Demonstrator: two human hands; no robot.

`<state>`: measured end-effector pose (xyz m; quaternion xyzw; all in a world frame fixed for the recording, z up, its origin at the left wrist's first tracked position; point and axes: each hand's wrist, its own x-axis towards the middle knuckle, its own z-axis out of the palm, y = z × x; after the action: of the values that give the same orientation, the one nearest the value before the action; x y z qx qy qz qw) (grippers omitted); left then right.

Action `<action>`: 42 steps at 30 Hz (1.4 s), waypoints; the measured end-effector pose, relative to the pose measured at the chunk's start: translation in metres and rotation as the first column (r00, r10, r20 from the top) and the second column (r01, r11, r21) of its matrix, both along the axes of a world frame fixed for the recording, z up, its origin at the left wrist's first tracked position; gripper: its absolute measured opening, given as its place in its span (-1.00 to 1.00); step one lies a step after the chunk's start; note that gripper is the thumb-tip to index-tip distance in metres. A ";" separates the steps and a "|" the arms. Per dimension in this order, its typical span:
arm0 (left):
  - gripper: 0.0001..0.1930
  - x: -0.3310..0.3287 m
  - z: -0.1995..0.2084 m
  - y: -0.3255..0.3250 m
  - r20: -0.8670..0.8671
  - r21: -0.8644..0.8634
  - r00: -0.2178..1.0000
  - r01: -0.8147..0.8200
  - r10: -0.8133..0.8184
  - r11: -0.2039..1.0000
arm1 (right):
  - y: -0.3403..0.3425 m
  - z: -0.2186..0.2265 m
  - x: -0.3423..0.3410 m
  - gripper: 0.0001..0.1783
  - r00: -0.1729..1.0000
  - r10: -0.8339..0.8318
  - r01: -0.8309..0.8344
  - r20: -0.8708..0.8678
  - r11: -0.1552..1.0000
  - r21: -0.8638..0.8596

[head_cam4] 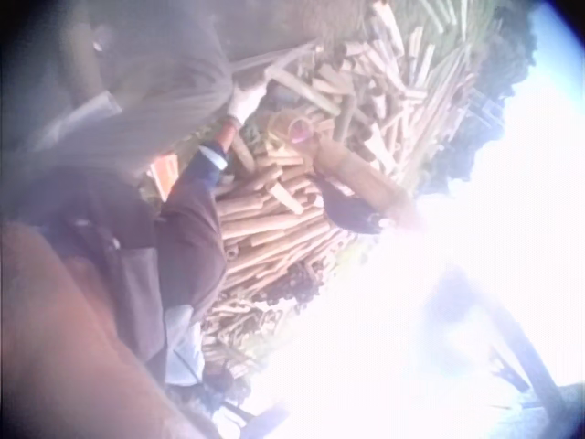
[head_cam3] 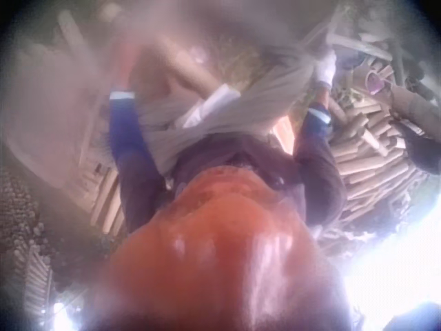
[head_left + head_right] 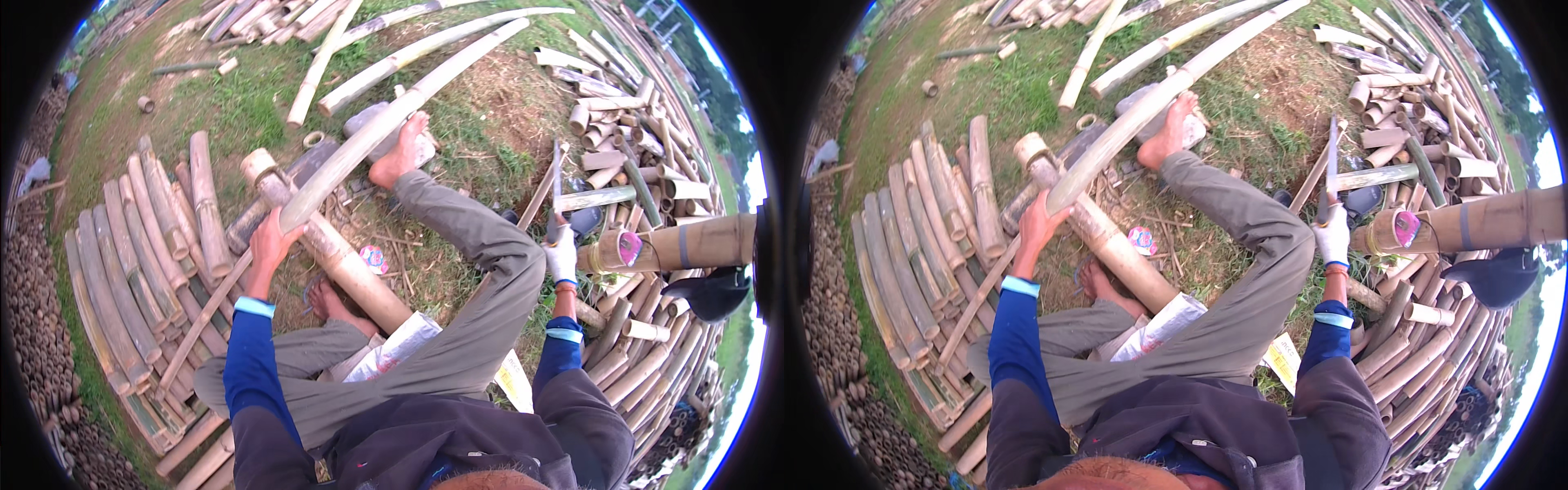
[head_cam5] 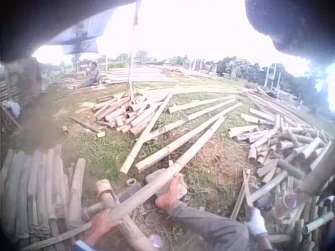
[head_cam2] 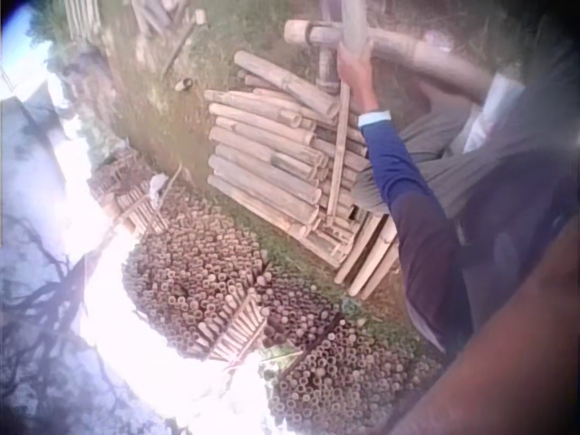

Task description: The person sits on the ground and uses a hand saw to cut bamboo poles into shorter sections. They position each pole on a makeshift support, saw through it, and then place the cut pieces aside.

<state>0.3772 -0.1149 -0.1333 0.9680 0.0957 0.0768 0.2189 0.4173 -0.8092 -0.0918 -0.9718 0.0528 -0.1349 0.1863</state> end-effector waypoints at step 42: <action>-0.61 -0.180 -0.046 0.236 -0.545 0.080 0.830 -0.090 0.119 0.993 | 0.410 0.002 0.169 0.00 0.973 0.208 -0.008 0.097 -0.391 0.920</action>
<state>0.1970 0.1211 -0.1791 0.9480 0.2052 -0.1894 0.1529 0.5867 -0.3991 -0.0898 -0.3922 0.0564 0.0467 0.9170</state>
